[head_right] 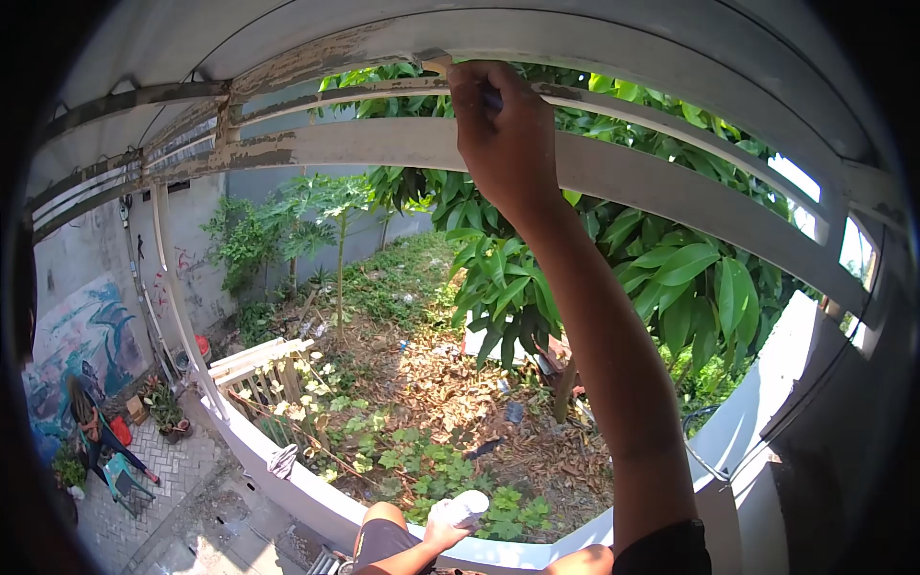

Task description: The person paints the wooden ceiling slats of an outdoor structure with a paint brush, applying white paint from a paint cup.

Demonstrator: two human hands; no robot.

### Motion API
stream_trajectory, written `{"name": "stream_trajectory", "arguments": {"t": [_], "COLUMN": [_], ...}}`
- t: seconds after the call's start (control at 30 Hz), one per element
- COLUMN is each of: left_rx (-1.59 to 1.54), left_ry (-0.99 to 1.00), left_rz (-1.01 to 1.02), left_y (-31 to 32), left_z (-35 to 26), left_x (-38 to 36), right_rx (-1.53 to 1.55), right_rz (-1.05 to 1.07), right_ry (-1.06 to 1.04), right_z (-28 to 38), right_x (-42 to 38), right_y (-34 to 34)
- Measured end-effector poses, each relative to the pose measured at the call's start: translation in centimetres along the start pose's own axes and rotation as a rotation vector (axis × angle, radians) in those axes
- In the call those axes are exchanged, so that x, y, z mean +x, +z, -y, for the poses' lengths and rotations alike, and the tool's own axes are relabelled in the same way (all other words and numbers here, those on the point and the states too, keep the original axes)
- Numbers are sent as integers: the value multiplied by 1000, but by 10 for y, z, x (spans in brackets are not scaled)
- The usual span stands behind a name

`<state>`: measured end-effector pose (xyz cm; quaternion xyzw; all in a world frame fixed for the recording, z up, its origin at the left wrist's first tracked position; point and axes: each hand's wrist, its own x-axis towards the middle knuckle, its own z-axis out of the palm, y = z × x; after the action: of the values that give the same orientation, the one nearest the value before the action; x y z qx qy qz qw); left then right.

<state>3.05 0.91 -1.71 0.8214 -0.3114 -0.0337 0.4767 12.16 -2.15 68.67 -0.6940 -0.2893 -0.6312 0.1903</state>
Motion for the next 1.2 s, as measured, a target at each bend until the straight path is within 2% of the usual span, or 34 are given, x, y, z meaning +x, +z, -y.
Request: {"name": "stream_trajectory", "arguments": {"t": [0.13, 0.2, 0.3, 0.43, 0.5, 0.57, 0.67, 0.73, 0.87, 0.97, 1.03, 1.2], "left_rx": [-15, -27, 3, -33, -33, 10, 2, 5, -51, -45, -7, 29], "left_ry": [7, 16, 16, 31, 36, 7, 1, 3, 8, 57, 12, 3], "left_rz": [-52, -76, -37, -45, -74, -33, -43, -47, -7, -34, 28, -5], "left_y": [1, 3, 7, 8, 6, 2, 6, 5, 6, 15, 13, 16], "left_z": [0, 2, 6, 8, 6, 2, 6, 4, 7, 19, 19, 17], "left_x": [-3, -4, -2, -3, 0, -1, -2, -5, -2, 5, 2, -1], "right_rx": [-107, -236, -257, -130, -63, -88, -214, -233, -68, -87, -121, -420], "right_rz": [-6, -64, -48, -35, -13, -15, -16, -53, 64, 7, -12, 1], "right_ry": [33, -127, -37, -23, -135, -126, 12, -136, -197, -87, -79, -67], "right_z": [5, -1, -1, -11, -10, -10, 2, -1, 5, 16, 19, 17], "right_x": [-8, 0, 11, -11, -23, -20, -8, 0, -20, -29, -25, 1], "right_y": [-6, -3, 3, 9, 6, 4, 6, 17, 29, 27, 24, 32]}}
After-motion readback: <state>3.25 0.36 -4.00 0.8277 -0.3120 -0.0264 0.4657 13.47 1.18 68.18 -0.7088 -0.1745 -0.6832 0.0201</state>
